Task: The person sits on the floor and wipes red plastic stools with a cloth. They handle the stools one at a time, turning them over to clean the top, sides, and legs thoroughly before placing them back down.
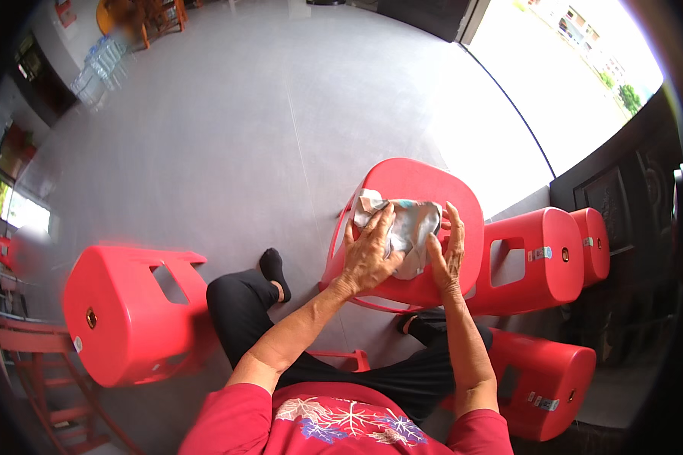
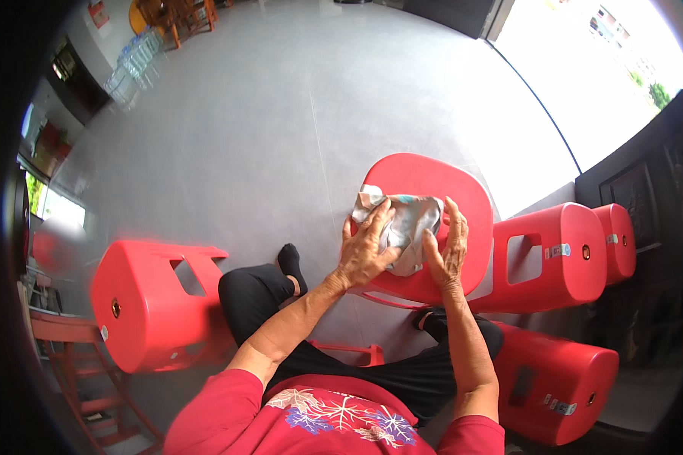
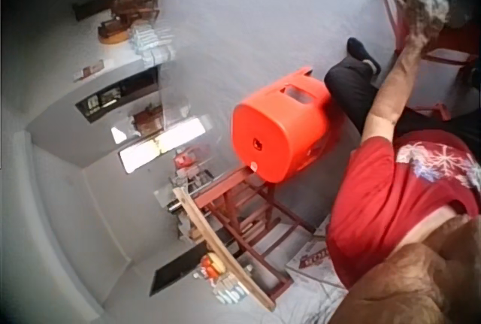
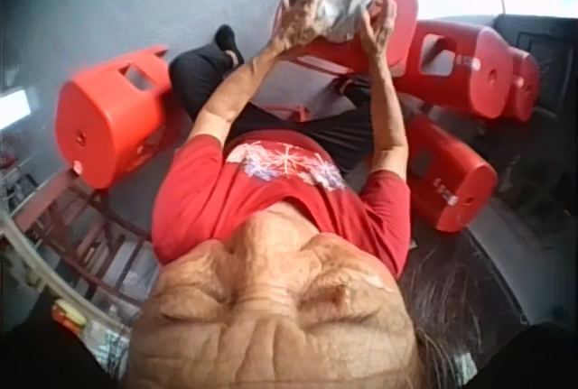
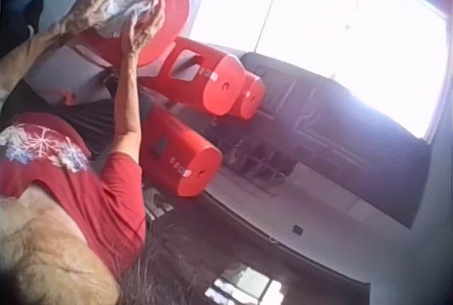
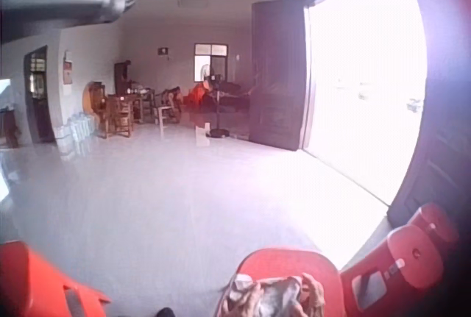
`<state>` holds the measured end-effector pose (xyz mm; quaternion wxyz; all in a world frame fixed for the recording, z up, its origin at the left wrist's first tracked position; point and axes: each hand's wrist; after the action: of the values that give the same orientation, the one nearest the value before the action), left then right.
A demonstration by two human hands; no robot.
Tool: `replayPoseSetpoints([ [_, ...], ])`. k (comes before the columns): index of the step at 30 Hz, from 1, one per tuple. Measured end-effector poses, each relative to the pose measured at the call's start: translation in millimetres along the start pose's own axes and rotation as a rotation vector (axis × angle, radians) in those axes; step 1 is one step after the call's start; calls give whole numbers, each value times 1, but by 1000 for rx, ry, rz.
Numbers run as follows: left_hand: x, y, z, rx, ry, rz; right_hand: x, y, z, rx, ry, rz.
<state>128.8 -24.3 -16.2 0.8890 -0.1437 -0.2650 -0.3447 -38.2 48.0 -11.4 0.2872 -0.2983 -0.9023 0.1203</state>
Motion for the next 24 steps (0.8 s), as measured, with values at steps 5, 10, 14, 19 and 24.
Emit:
replayPoseSetpoints([
  [5,16,-12,-23,-159,1048,217,-25,-15,-61,331,579,-252],
  [10,28,-41,-58,314,802,419,-65,-12,-36,527,496,-361],
  [14,25,-66,-80,497,685,188,-37,-55,8,389,658,-352],
  [19,4,-110,-107,499,1014,-102,29,-96,73,97,931,-60],
  [24,18,-133,-55,588,1413,-310,98,-113,112,-574,175,-370],
])
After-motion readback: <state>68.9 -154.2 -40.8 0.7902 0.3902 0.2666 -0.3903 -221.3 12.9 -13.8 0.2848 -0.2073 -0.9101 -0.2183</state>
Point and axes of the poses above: each hand's wrist, its own y-axis away from the middle knuckle, its own x-axis out of the back of the hand, z = x × y, and after that the axes turned 3 degrees about -z, right-handed
